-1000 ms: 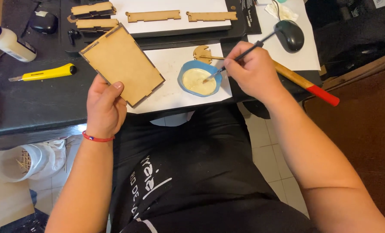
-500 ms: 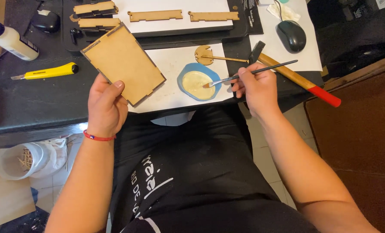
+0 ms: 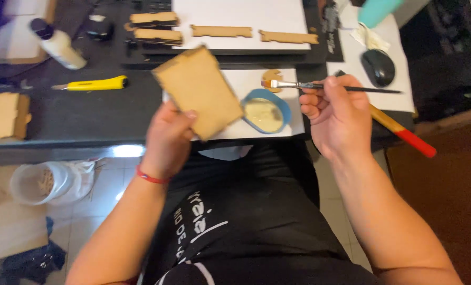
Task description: Applying varnish to laser-cut wooden box components using a paintbrush on a production workbench.
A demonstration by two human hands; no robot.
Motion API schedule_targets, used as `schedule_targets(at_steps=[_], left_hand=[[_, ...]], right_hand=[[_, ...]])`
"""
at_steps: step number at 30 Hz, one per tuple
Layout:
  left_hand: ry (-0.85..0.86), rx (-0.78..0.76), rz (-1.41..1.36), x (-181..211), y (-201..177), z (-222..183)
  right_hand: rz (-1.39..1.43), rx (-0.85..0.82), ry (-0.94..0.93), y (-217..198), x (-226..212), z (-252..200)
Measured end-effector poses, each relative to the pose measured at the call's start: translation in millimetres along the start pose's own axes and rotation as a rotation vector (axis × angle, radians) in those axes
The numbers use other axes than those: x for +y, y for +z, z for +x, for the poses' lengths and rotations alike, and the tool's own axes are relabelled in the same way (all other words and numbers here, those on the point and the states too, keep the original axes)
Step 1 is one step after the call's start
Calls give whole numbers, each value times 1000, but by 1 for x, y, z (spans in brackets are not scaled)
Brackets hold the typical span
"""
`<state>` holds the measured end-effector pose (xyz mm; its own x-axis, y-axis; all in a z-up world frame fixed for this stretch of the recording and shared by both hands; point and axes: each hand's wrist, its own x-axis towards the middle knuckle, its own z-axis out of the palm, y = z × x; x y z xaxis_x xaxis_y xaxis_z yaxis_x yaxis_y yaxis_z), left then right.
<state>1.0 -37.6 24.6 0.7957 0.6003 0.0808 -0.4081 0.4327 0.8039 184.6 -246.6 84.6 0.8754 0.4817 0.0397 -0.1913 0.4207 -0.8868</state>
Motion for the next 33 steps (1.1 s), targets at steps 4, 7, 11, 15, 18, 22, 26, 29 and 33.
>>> schedule_targets(at_steps=[4, 7, 11, 15, 18, 22, 26, 29, 33], left_hand=[[3, -24, -25, 3, 22, -21], [-12, -68, 5, -1, 25, -29], [6, -93, 49, 12, 33, -31], [40, -103, 95, 17, 40, -34], [31, -108, 87, 5, 41, -33], [28, -97, 99, 13, 49, -38], [11, -106, 111, 20, 54, -36], [-3, -100, 122, 19, 53, -37], [27, -88, 156, 9, 49, -35]], right_hand=[[-183, -122, -289, 60, -1, -28], [-461, -309, -825, 78, 4, -40], [-862, -404, -1105, 69, 6, -46], [-884, -355, -1159, 64, 4, -49], [-997, -698, -1027, 72, -8, -69], [-891, -389, -1317, 90, -2, -57], [-915, -399, -1268, 95, 0, -68], [-902, -387, -1222, 90, -1, -61], [-1003, -386, -1290, 92, -5, -66]])
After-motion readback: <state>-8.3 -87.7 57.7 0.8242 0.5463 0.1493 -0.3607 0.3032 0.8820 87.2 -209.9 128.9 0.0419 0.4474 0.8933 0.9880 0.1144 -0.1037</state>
